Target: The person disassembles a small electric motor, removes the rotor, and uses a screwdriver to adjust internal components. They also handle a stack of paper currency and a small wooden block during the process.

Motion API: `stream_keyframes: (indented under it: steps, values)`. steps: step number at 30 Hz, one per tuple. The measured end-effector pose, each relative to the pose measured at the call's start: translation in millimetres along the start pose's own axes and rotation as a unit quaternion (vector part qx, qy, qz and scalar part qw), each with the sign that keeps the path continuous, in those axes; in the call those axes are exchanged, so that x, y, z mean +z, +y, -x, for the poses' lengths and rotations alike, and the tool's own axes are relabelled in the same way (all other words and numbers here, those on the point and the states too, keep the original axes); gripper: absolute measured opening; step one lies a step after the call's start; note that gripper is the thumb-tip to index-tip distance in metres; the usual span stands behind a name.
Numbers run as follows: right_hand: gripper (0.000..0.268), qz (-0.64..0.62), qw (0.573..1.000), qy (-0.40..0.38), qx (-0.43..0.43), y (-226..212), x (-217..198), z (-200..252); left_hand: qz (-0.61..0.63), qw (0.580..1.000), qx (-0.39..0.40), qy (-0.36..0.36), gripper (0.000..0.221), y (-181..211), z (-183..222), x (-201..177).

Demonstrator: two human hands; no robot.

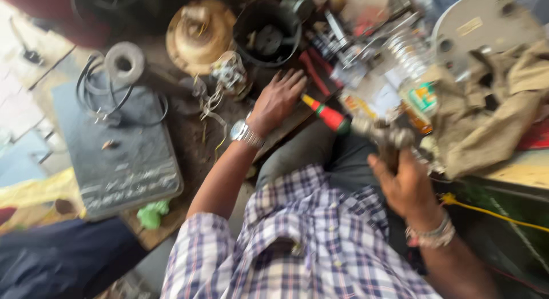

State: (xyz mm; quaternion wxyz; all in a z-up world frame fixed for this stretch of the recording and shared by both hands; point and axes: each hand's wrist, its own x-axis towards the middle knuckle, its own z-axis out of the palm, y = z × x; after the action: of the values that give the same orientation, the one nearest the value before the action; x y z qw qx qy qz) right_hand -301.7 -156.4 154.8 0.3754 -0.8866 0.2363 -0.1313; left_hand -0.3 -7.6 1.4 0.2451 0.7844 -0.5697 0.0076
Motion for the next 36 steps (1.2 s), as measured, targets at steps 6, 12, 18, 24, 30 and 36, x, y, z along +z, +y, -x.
stream_keyframes:
  steps: [6, 12, 18, 24, 30, 36]
  values:
    - [0.017, -0.237, 0.969, 0.065, 0.013, 12, -9, 37, 0.091, 0.996, 0.002, 0.009, 0.045, -5, 14, 4]
    - [0.032, -0.032, 0.993, 0.105, -0.044, 37, -1, -4, 0.197, 0.974, -0.104, 0.039, 0.033, 14, -3, -34]
    - [0.046, 0.191, 0.977, 0.049, -0.083, 110, 46, -43, 0.209, 0.963, -0.083, 0.148, 0.024, 35, 19, -70]
    - [0.051, 0.33, 0.936, 0.078, -0.096, 117, 60, -71, 0.132, 0.977, -0.123, 0.112, 0.022, 58, 68, -62]
    - [0.072, 0.209, 0.954, 0.05, -0.21, 52, 34, -37, 0.078, 0.994, -0.076, -0.032, 0.03, 87, 91, -51]
    - [0.04, 0.288, 0.943, -0.088, -0.144, 63, 36, -30, 0.0, 0.993, -0.027, -0.113, 0.027, 96, 49, -59]
